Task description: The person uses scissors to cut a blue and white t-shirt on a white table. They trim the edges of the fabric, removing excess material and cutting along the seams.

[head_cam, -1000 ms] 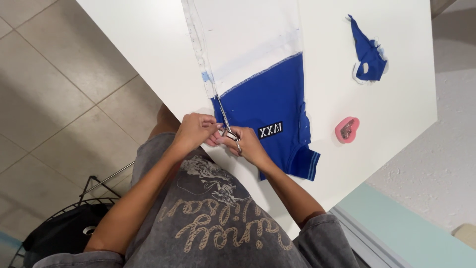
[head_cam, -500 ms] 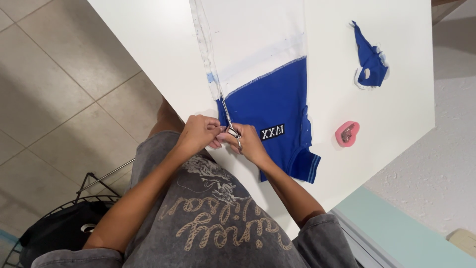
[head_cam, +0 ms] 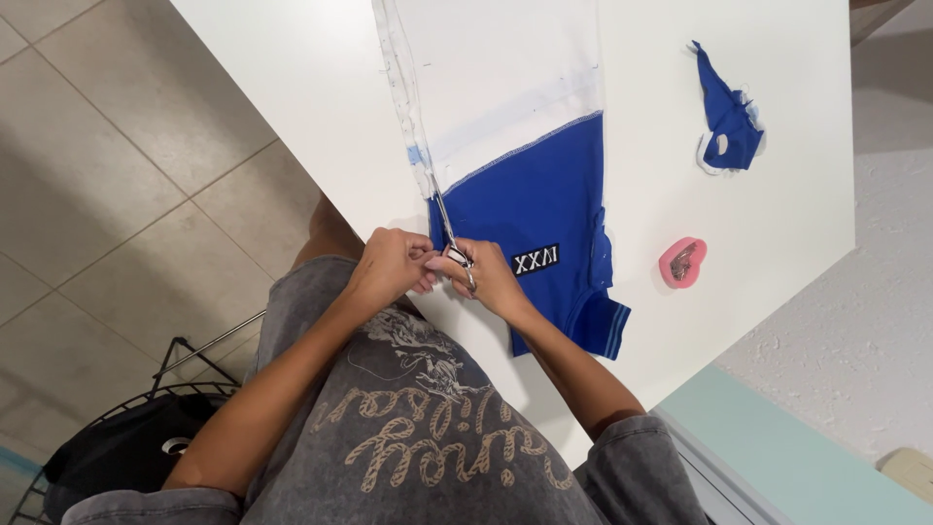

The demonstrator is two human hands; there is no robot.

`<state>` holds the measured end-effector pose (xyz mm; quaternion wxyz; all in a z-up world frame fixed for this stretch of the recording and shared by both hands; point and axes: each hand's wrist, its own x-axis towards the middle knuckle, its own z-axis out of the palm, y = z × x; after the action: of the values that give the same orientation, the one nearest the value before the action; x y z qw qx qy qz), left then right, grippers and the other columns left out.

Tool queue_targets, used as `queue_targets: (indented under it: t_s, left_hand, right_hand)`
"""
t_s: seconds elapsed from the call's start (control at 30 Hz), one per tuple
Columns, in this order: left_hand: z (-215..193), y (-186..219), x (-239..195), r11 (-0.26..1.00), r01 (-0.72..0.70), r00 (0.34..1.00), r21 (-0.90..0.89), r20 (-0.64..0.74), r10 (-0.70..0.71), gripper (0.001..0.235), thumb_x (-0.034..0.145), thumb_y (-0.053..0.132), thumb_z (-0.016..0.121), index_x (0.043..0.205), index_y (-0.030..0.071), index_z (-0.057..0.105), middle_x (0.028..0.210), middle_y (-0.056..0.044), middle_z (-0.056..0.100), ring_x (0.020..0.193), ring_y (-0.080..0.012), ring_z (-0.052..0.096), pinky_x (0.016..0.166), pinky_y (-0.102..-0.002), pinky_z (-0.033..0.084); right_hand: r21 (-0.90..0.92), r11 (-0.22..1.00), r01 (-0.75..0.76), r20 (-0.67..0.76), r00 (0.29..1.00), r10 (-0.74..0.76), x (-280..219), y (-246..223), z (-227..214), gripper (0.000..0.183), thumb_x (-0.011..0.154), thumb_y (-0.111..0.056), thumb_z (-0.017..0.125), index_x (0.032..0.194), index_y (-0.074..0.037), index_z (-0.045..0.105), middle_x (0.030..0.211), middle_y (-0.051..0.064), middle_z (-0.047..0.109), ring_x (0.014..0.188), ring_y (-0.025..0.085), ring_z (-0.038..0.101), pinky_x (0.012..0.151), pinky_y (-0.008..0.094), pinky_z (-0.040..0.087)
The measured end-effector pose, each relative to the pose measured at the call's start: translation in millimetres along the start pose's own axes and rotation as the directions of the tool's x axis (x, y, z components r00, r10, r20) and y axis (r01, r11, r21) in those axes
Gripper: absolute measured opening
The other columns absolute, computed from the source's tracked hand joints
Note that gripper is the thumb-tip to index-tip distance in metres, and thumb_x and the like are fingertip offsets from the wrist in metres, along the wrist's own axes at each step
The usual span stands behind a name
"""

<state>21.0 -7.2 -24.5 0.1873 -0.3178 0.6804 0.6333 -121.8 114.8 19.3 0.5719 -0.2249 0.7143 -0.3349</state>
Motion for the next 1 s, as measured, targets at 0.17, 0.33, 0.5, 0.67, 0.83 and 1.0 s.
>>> queue_targets:
  t_s: [0.17,0.33,0.5,0.67,0.83,1.0]
  left_hand:
    - [1.5,-5.1,6.0,0.999,0.020,1.000,-0.036,0.005,-0.020,0.011,0.097,0.021,0.076,0.096,0.015,0.084,0.077,-0.010,0.083,0.075,-0.0273,0.082,0.073,-0.037,0.068]
    - [4.6,-7.2,8.1,0.999,0.010,1.000,-0.049,-0.008,-0.010,0.012,0.096,0.023,0.075,0.096,0.016,0.085,0.075,-0.008,0.083,0.077,-0.0272,0.083,0.077,-0.038,0.067]
    - [-4.0,13.2,-6.7,1.000,-0.005,1.000,0.012,-0.009,0.005,0.024,0.099,0.027,0.074,0.109,0.007,0.084,0.090,-0.022,0.083,0.090,-0.0438,0.081,0.082,-0.051,0.066]
    - [-23.6,23.3,-14.9,0.997,0.033,0.999,0.067,-0.038,-0.030,0.024,0.099,0.031,0.069,0.103,0.010,0.082,0.078,-0.011,0.082,0.083,-0.0326,0.082,0.080,-0.045,0.065]
    - [-49.8,67.1,-17.9,0.984,-0.053,0.962,0.169,-0.255,0.095,0.027,0.103,0.029,0.071,0.105,0.003,0.077,0.079,-0.019,0.081,0.083,-0.0444,0.080,0.077,-0.056,0.062]
    - [-29.6,41.6,28.5,0.979,-0.162,0.919,0.125,-0.343,0.196,0.025,0.102,0.025,0.076,0.103,0.001,0.068,0.058,-0.010,0.073,0.059,-0.0309,0.078,0.077,-0.049,0.064]
  right_hand:
    - [0.081,0.997,0.001,0.033,0.999,-0.003,-0.4,-13.1,-4.7,0.030,0.101,-0.026,0.078,0.079,-0.010,0.067,0.041,0.003,0.052,0.037,0.012,0.044,0.047,0.023,0.036]
    - [0.072,0.997,0.005,0.019,1.000,-0.006,2.0,-7.6,-5.4,0.033,0.100,-0.027,0.081,0.077,-0.009,0.066,0.040,0.003,0.052,0.035,0.012,0.044,0.047,0.021,0.036]
    - [0.014,1.000,0.021,0.067,0.997,-0.022,1.0,0.3,-9.2,0.032,0.101,-0.030,0.079,0.079,-0.011,0.068,0.041,0.004,0.057,0.035,0.014,0.050,0.047,0.024,0.040]
    - [0.102,0.994,-0.043,0.135,0.990,0.029,-41.1,-6.4,-10.3,0.030,0.100,-0.027,0.077,0.078,-0.011,0.067,0.046,0.006,0.063,0.041,0.014,0.057,0.050,0.024,0.042]
    - [0.174,0.980,-0.099,0.147,0.986,0.074,-70.7,-2.4,-15.9,0.030,0.101,-0.025,0.078,0.079,-0.007,0.068,0.046,0.008,0.062,0.040,0.013,0.056,0.048,0.024,0.040]
    - [0.188,0.982,-0.037,0.101,0.995,0.018,-63.7,0.5,-15.9,0.028,0.101,-0.026,0.077,0.082,-0.006,0.069,0.048,0.010,0.064,0.041,0.014,0.058,0.048,0.023,0.039]
